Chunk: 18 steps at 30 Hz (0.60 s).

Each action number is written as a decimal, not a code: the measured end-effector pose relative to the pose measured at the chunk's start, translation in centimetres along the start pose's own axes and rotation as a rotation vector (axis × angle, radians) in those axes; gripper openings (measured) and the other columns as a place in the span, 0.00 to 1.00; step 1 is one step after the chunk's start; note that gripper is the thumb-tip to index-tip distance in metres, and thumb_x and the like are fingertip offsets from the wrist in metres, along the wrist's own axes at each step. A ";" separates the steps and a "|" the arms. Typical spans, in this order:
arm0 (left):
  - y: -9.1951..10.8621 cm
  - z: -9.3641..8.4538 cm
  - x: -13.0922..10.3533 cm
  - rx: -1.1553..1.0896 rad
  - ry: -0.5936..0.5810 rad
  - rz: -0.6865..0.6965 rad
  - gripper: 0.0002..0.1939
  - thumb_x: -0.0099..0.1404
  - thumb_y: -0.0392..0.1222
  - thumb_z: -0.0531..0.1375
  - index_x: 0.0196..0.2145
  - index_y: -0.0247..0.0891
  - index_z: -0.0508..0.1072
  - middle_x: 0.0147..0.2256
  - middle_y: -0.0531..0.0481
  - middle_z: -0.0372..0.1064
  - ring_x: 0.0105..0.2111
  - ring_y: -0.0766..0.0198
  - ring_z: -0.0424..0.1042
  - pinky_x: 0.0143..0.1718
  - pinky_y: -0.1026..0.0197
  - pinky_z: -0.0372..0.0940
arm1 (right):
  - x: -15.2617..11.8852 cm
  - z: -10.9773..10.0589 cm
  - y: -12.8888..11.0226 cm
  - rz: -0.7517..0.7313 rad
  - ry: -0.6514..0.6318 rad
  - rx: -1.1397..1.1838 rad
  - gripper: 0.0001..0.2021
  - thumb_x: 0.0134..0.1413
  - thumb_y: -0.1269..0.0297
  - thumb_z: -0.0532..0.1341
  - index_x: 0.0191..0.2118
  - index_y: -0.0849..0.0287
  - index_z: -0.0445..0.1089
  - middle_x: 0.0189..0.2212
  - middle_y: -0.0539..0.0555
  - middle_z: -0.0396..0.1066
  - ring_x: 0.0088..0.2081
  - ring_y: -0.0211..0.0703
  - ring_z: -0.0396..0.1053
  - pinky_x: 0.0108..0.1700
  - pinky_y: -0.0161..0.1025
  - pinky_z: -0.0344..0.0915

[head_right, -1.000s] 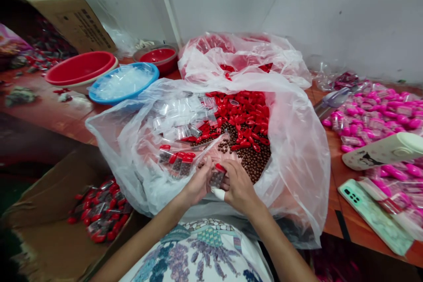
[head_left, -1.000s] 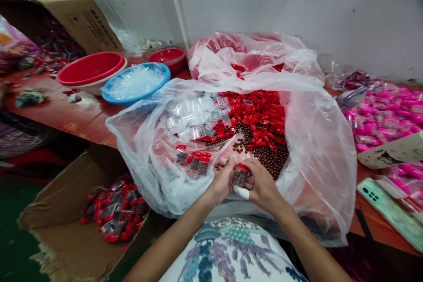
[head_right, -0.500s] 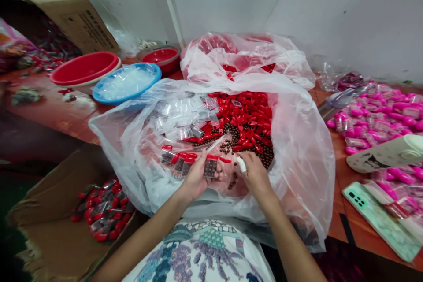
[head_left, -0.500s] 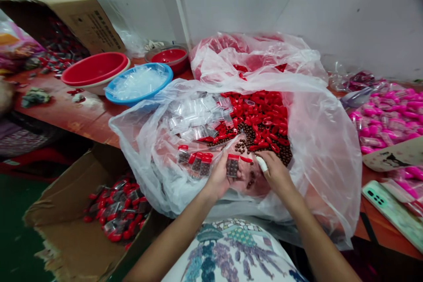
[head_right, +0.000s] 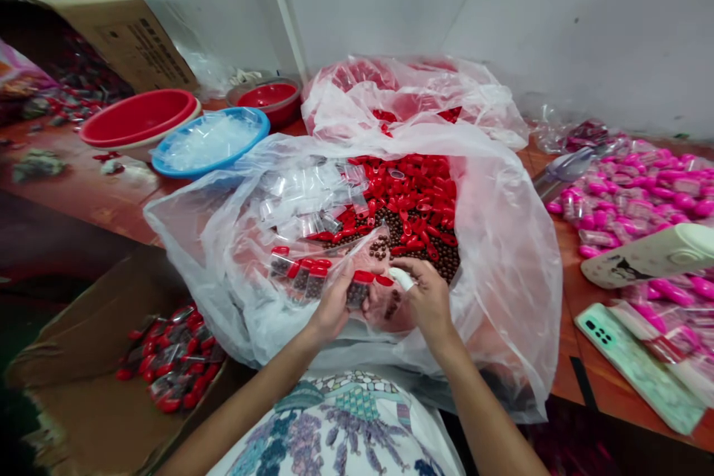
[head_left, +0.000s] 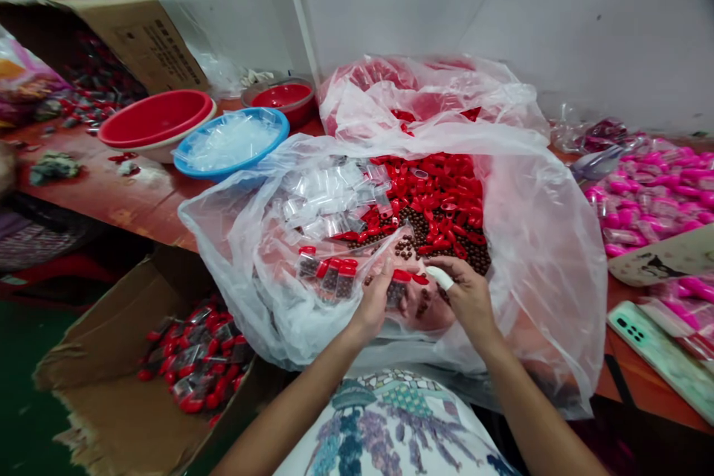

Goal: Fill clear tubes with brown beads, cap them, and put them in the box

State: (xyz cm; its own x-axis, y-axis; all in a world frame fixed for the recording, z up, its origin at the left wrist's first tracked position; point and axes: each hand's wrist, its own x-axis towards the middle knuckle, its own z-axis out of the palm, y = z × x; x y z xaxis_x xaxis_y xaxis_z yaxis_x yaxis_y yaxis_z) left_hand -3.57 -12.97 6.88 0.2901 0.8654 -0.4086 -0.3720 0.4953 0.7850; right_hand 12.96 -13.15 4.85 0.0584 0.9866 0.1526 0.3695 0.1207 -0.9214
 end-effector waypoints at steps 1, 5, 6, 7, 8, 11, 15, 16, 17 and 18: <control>-0.4 0.0 0.1 0.052 -0.041 0.007 0.31 0.61 0.64 0.48 0.26 0.32 0.75 0.16 0.48 0.66 0.14 0.69 0.61 0.15 0.67 0.56 | -0.2 0.5 -0.8 -0.011 0.001 0.064 0.09 0.53 0.64 0.59 0.41 0.52 0.72 0.39 0.51 0.72 0.42 0.44 0.68 0.46 0.42 0.63; -1.6 -0.3 0.3 0.224 -0.088 0.008 0.35 0.61 0.66 0.43 0.19 0.33 0.70 0.13 0.50 0.62 0.13 0.69 0.60 0.14 0.67 0.54 | -0.7 1.9 -2.8 -0.086 -0.054 0.122 0.06 0.52 0.63 0.61 0.36 0.51 0.75 0.33 0.50 0.73 0.37 0.43 0.69 0.42 0.40 0.64; -1.7 -0.4 0.3 0.254 -0.079 0.001 0.35 0.61 0.66 0.42 0.18 0.34 0.69 0.13 0.50 0.61 0.13 0.69 0.60 0.14 0.67 0.53 | -0.7 2.0 -2.8 -0.108 -0.080 0.112 0.06 0.52 0.63 0.61 0.37 0.50 0.75 0.33 0.50 0.74 0.37 0.43 0.68 0.42 0.41 0.64; -1.6 -0.5 0.2 0.276 -0.070 -0.011 0.35 0.61 0.67 0.42 0.18 0.34 0.69 0.13 0.50 0.61 0.13 0.69 0.60 0.13 0.67 0.53 | -0.7 2.1 -2.8 -0.134 -0.106 0.099 0.07 0.53 0.63 0.60 0.38 0.50 0.75 0.34 0.51 0.74 0.37 0.43 0.68 0.42 0.42 0.63; -1.5 -0.6 0.1 0.289 -0.061 -0.020 0.35 0.61 0.67 0.42 0.18 0.34 0.68 0.13 0.51 0.61 0.13 0.69 0.60 0.13 0.67 0.53 | -0.8 2.1 -2.7 -0.166 -0.133 0.084 0.08 0.54 0.63 0.59 0.39 0.49 0.74 0.35 0.51 0.74 0.39 0.44 0.68 0.44 0.43 0.63; -1.1 -0.6 -0.1 0.298 -0.026 -0.030 0.34 0.60 0.67 0.43 0.19 0.34 0.69 0.13 0.51 0.61 0.13 0.69 0.60 0.12 0.67 0.53 | -0.9 1.8 -2.2 -0.243 -0.196 0.028 0.11 0.58 0.61 0.56 0.44 0.48 0.73 0.42 0.53 0.73 0.45 0.46 0.66 0.51 0.48 0.59; -1.0 -0.5 -0.2 0.296 0.044 -0.057 0.35 0.58 0.69 0.45 0.18 0.34 0.70 0.11 0.51 0.59 0.10 0.70 0.57 0.11 0.67 0.49 | -1.2 2.0 -2.3 -0.160 -0.274 0.082 0.15 0.61 0.59 0.51 0.49 0.48 0.70 0.47 0.54 0.67 0.51 0.45 0.63 0.54 0.49 0.57; -0.9 -0.5 -0.1 0.278 0.073 -0.063 0.34 0.58 0.69 0.46 0.19 0.34 0.71 0.11 0.51 0.59 0.10 0.69 0.57 0.10 0.67 0.48 | -1.3 2.1 -2.4 -0.135 -0.298 0.106 0.15 0.62 0.58 0.50 0.50 0.48 0.69 0.49 0.54 0.66 0.52 0.45 0.63 0.55 0.49 0.57; -0.8 -0.4 0.0 0.233 0.097 -0.067 0.33 0.57 0.68 0.48 0.22 0.34 0.72 0.11 0.51 0.59 0.10 0.69 0.57 0.10 0.67 0.48 | -1.4 2.2 -2.6 -0.120 -0.323 0.118 0.16 0.62 0.58 0.50 0.51 0.48 0.68 0.51 0.54 0.64 0.54 0.45 0.61 0.56 0.49 0.56; -0.5 -0.4 0.0 0.168 0.113 -0.071 0.31 0.57 0.67 0.50 0.27 0.33 0.74 0.12 0.52 0.61 0.10 0.69 0.58 0.11 0.67 0.49 | -1.5 2.4 -2.8 -0.117 -0.341 0.114 0.17 0.62 0.57 0.50 0.53 0.48 0.66 0.54 0.53 0.62 0.56 0.45 0.59 0.57 0.49 0.54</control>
State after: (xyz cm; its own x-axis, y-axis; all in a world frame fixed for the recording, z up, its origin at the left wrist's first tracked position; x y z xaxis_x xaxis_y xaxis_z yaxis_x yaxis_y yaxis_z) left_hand -3.71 -13.14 6.34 0.2061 0.8366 -0.5076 -0.1990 0.5438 0.8153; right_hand 9.64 -14.67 6.32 -0.2969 0.9432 0.1491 0.2486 0.2270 -0.9416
